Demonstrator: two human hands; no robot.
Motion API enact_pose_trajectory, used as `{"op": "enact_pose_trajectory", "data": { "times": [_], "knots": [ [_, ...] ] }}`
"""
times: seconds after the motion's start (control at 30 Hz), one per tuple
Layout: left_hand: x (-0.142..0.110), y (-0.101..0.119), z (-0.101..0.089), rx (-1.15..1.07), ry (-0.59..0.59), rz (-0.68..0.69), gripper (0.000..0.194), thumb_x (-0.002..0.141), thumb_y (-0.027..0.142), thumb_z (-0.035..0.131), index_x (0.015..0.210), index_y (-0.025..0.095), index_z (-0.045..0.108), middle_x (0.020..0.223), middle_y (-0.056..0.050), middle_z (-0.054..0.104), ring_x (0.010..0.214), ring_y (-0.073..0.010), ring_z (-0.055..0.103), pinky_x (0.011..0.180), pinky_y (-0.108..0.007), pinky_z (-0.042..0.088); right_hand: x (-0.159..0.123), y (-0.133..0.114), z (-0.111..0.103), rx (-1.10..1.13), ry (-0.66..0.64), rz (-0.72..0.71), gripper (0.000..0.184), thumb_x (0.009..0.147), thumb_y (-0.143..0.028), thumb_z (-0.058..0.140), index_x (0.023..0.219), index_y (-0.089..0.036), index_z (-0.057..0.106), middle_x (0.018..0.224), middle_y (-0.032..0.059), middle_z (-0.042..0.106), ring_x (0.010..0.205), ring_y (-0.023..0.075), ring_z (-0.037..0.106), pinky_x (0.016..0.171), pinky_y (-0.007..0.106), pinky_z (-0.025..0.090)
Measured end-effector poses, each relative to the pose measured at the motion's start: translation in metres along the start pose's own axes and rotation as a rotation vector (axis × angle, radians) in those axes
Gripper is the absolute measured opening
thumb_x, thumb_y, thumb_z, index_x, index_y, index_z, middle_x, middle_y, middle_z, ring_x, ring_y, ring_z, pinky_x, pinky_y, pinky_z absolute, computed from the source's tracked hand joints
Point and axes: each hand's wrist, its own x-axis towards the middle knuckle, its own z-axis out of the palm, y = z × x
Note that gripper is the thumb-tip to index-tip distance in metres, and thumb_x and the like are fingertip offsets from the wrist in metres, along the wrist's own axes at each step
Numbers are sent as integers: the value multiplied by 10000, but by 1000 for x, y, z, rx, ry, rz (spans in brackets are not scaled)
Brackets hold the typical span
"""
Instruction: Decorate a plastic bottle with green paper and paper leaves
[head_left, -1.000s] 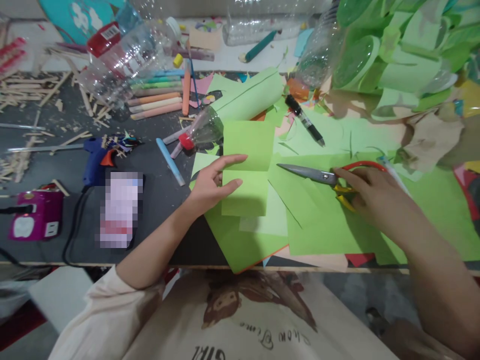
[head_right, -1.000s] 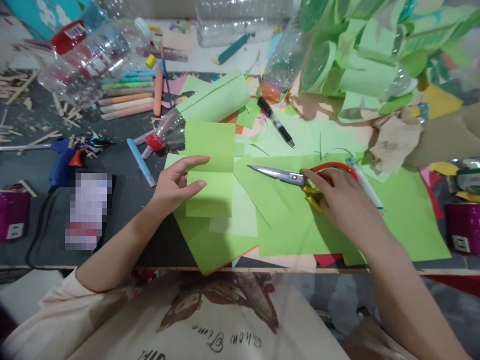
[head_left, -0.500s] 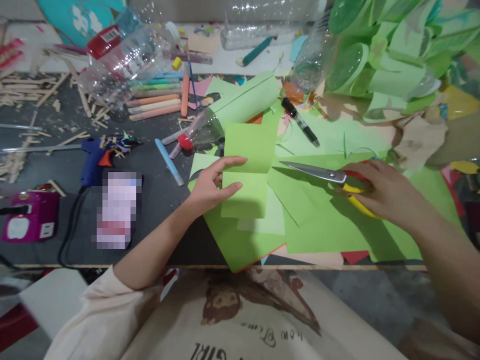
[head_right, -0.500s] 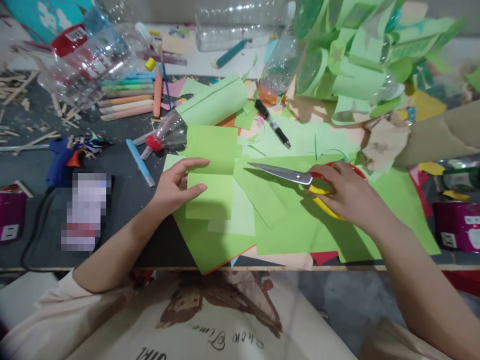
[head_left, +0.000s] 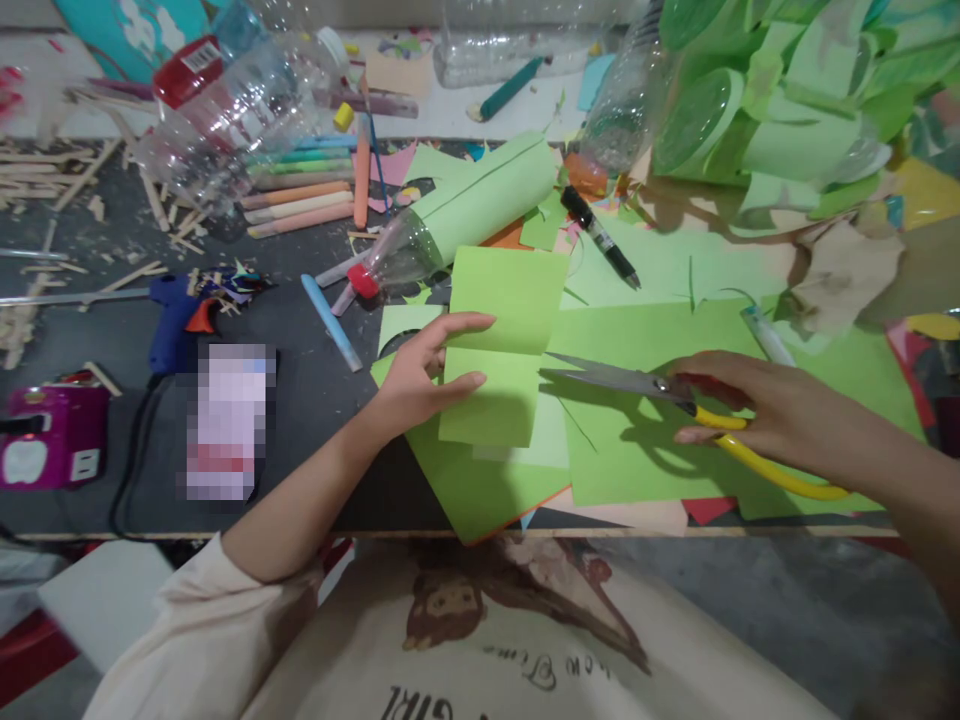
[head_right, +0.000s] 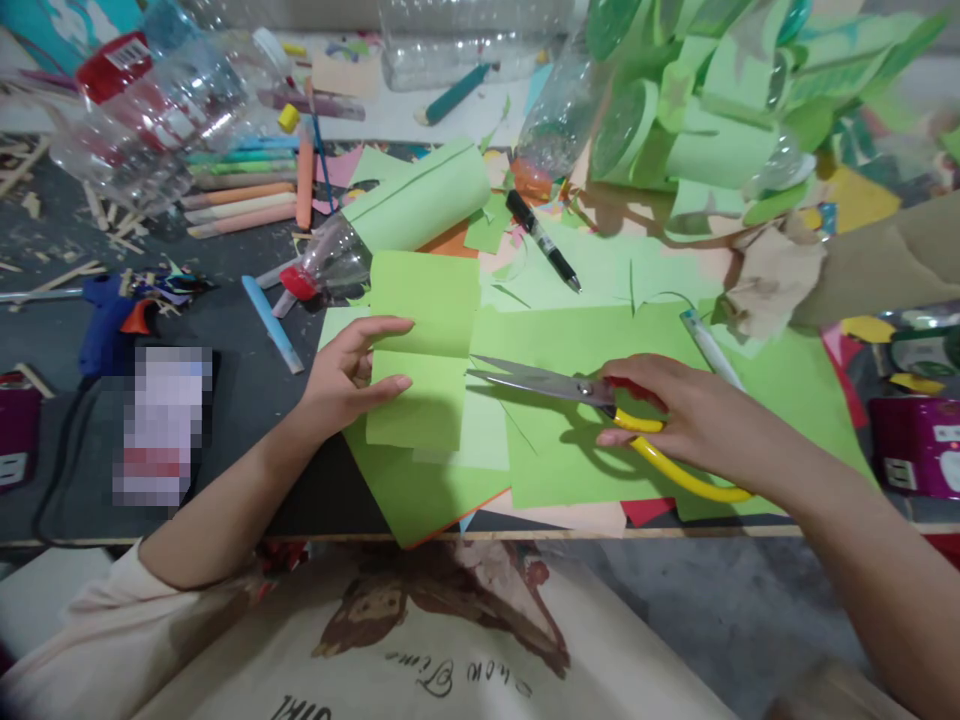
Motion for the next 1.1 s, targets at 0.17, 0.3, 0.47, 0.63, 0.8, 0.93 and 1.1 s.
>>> {"op": "enact_pose_trajectory", "data": {
  "times": [0.17, 0.3, 0.47, 0.63, 0.8, 0.93, 1.1],
  "knots": [
    [-1, 1, 1, 3, -13, 13, 431, 766, 345, 723, 1175, 266, 613, 1106, -12, 629, 558, -41, 343, 491, -175, 297, 6, -12, -6, 57, -54, 18, 746, 683, -864, 460, 1054, -236, 617, 954, 88, 708, 700, 254, 648, 557, 331, 475],
    [-1, -2, 0, -2, -25, 11, 441, 767, 311, 724, 1191, 283, 608, 1137, -5, 624, 512, -25, 251, 468, -179, 266, 12, -20, -7, 61, -47, -18, 788, 668, -885, 437, 1024, -212, 640, 872, 91, 706, 631, 238, 624, 520, 326, 470],
    [-2, -4, 0, 12, -29, 25, 444, 778, 337, 721, 1203, 279, 607, 1065, -10, 632, 506, -29, 234, 462, -182, 264, 18, -20, -4, 43, -24, -76, 792, 678, -882, 425, 1068, -229, 648, 936, 101, 711, 685, 244, 643, 545, 320, 493],
    [-2, -5, 1, 62, -23, 57, 446, 784, 395, 721, 1198, 267, 615, 982, -15, 633, 557, -55, 340, 512, -197, 316, 19, -20, -6, 14, -21, -72, 792, 677, -884, 422, 1067, -234, 653, 870, 88, 707, 617, 229, 617, 502, 307, 461],
    [-3, -5, 1, 82, -21, 84, 429, 791, 403, 713, 1190, 277, 623, 961, -18, 634, 639, -89, 449, 553, -209, 349, 20, -21, -6, 16, -38, -58, 771, 687, -864, 454, 1096, -240, 647, 939, 104, 719, 673, 252, 647, 523, 311, 468],
    [-2, -6, 0, 89, -22, 82, 439, 792, 438, 705, 1193, 280, 621, 930, -17, 632, 605, -87, 424, 534, -212, 346, 21, -21, -6, 22, -40, -54, 759, 688, -854, 472, 1096, -242, 658, 960, 112, 722, 690, 267, 653, 534, 322, 475],
    [-2, -5, 1, 104, -15, 83, 454, 802, 484, 685, 1197, 274, 611, 894, -17, 621, 608, -93, 434, 534, -217, 354, 23, -21, -6, 18, -50, -56, 788, 692, -861, 453, 1112, -224, 654, 967, 115, 724, 705, 270, 660, 545, 329, 485]
  ]
}}
